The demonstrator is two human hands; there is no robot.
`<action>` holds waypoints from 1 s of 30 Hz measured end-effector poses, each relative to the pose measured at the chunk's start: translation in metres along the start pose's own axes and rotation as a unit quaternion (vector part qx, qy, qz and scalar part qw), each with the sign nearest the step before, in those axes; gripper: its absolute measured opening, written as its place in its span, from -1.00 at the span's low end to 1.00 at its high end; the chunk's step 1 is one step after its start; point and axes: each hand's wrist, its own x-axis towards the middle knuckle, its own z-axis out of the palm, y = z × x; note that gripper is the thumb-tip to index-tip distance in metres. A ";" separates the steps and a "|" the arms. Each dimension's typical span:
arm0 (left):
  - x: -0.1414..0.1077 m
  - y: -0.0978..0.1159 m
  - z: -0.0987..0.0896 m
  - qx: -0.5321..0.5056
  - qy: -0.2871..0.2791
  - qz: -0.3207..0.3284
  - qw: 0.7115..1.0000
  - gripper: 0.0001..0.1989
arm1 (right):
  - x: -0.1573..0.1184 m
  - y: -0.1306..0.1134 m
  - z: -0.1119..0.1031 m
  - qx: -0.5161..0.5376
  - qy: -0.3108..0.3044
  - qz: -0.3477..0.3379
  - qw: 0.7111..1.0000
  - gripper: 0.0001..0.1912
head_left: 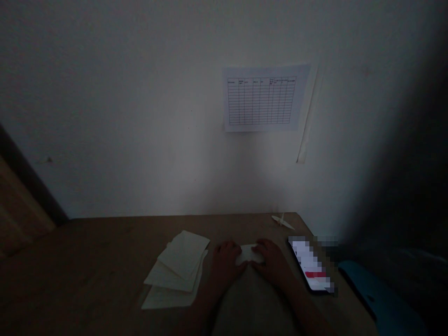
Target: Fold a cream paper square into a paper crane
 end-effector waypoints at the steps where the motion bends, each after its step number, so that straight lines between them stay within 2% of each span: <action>1: 0.000 0.000 -0.001 -0.001 -0.004 -0.003 1.000 -0.63 | 0.001 0.000 0.000 0.004 0.001 0.002 1.000 -0.52; 9: 0.005 -0.003 -0.007 -0.028 -0.036 -0.014 0.999 -0.59 | 0.004 0.006 0.005 0.036 -0.002 0.023 0.999 -0.48; 19: 0.003 -0.019 -0.027 -0.031 -0.104 -0.019 0.994 -0.55 | 0.000 0.023 -0.014 0.029 -0.056 0.072 0.995 -0.49; 24: -0.003 -0.037 -0.026 -0.064 -0.076 0.024 0.995 -0.54 | -0.007 0.031 -0.016 0.032 -0.038 0.066 0.997 -0.49; 30: -0.004 -0.051 -0.022 -0.082 -0.061 0.062 0.993 -0.54 | -0.010 0.039 -0.006 0.032 -0.008 0.046 0.998 -0.47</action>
